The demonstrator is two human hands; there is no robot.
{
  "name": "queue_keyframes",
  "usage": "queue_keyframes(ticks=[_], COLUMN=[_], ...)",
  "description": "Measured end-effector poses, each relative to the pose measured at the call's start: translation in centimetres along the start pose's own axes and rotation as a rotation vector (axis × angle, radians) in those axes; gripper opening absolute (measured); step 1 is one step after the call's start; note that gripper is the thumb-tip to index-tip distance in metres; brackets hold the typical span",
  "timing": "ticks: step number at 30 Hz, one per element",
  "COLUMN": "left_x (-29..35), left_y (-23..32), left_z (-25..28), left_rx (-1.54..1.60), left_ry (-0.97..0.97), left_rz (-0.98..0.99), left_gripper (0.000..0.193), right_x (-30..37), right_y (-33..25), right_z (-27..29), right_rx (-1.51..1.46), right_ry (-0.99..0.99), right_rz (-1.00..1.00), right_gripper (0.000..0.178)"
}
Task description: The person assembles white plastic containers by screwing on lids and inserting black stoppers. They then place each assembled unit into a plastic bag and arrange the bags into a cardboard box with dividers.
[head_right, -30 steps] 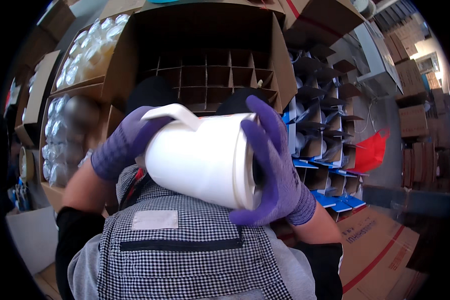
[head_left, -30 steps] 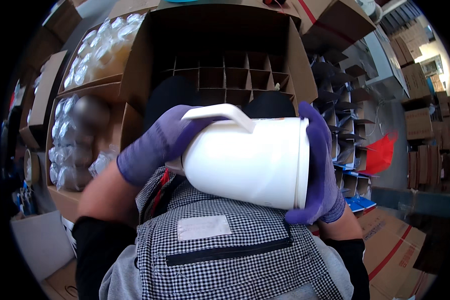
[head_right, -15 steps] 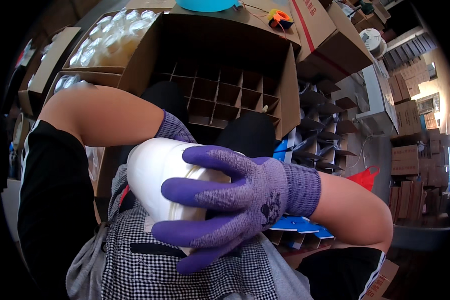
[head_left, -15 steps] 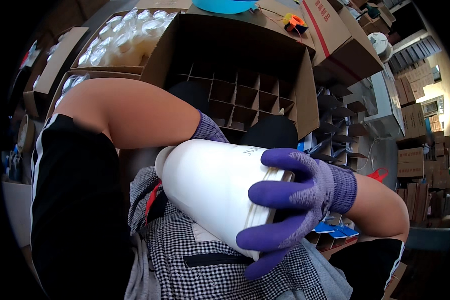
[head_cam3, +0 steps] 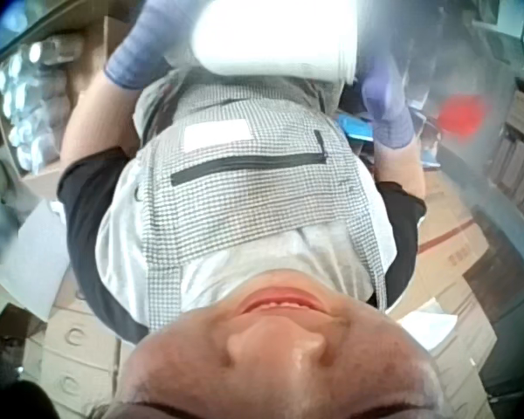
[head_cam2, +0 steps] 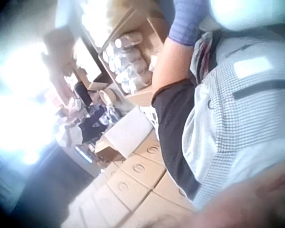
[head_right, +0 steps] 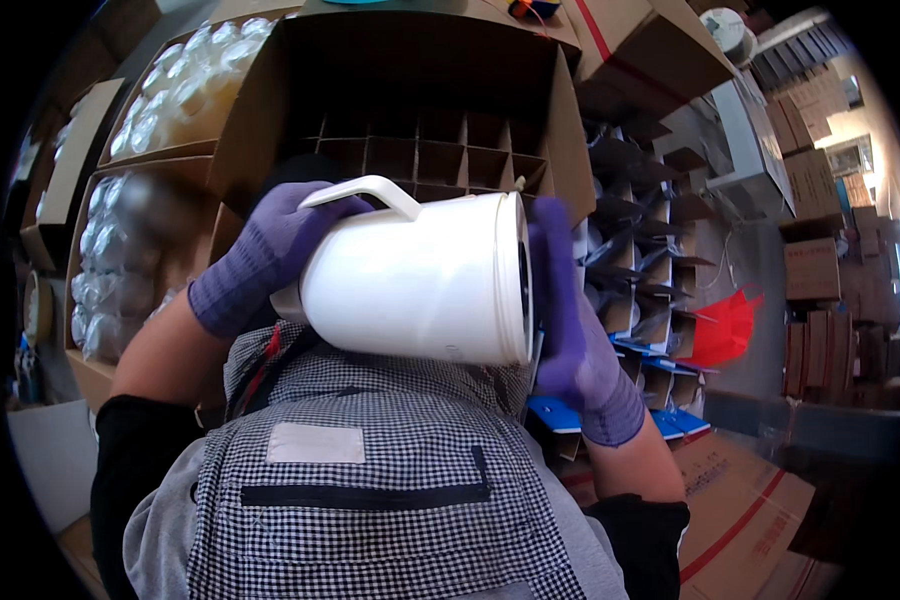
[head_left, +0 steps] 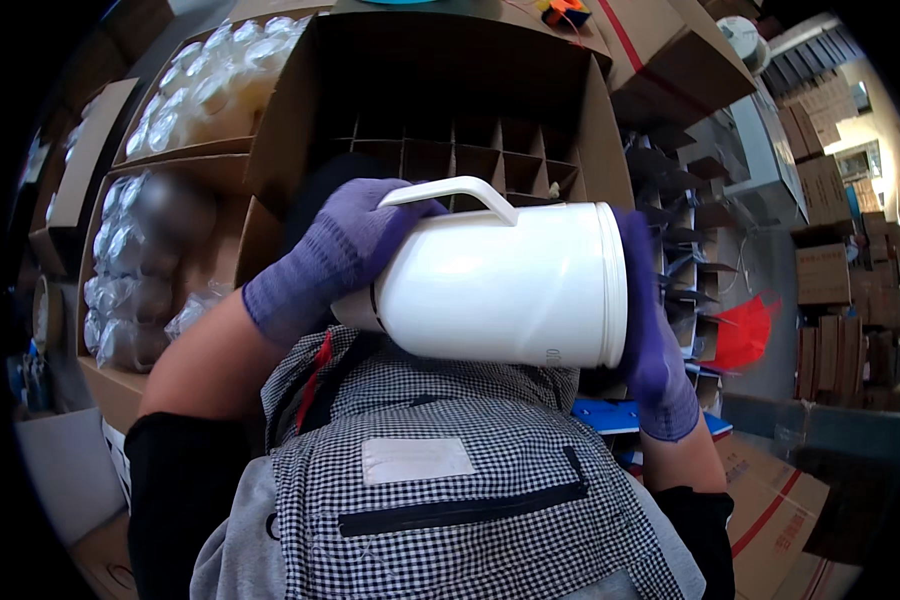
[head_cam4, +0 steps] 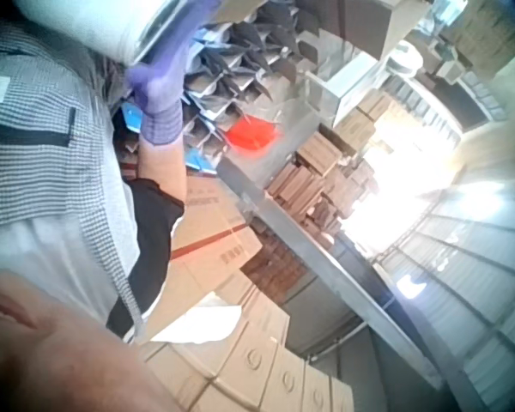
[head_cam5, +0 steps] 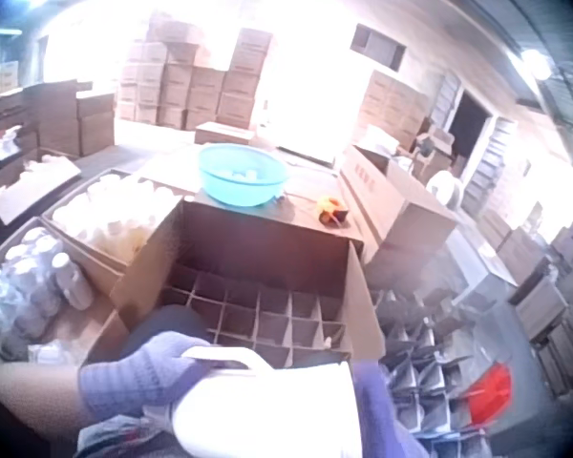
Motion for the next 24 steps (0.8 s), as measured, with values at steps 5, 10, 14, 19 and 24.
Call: queue_keyframes(ticks=[5,10,14,19,24], left_x=[1.9,-0.5,-2.1,-2.5,-1.9], left_y=[0.2,-0.1,-1.7,-1.5,2.5], left_z=[-0.7,-2.2,-3.5,-4.2,0.4], left_rx=[-0.02,-0.385,-0.08,0.05,0.091], left_ry=[0.225,-0.251,-0.446,-0.517,0.123], left_rz=[0.091,-0.107,0.404,0.166,-0.056], left_gripper=[0.038,0.028,0.036,0.038,0.034], right_x=[0.8,1.7,3.3,3.4,0.3], right_y=[1.0,-0.2,-2.2,-8.1,-1.8], right_z=[0.4,-1.5,-3.7,-7.0,0.2], right_rx=[0.007,0.282,0.623,0.948,0.064], right_ry=[0.097,0.03,-0.112,-0.312,-0.096], right_rz=[-0.045,0.182,0.646,1.101,0.062], right_gripper=[0.136,0.126,0.107,0.062,0.085])
Point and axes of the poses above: each hand's wrist, its own x-axis away from the middle knuckle, its own z-axis out of the back of the hand, y = z × x, the point moved 6 cm from there along -x, towards the middle knuckle
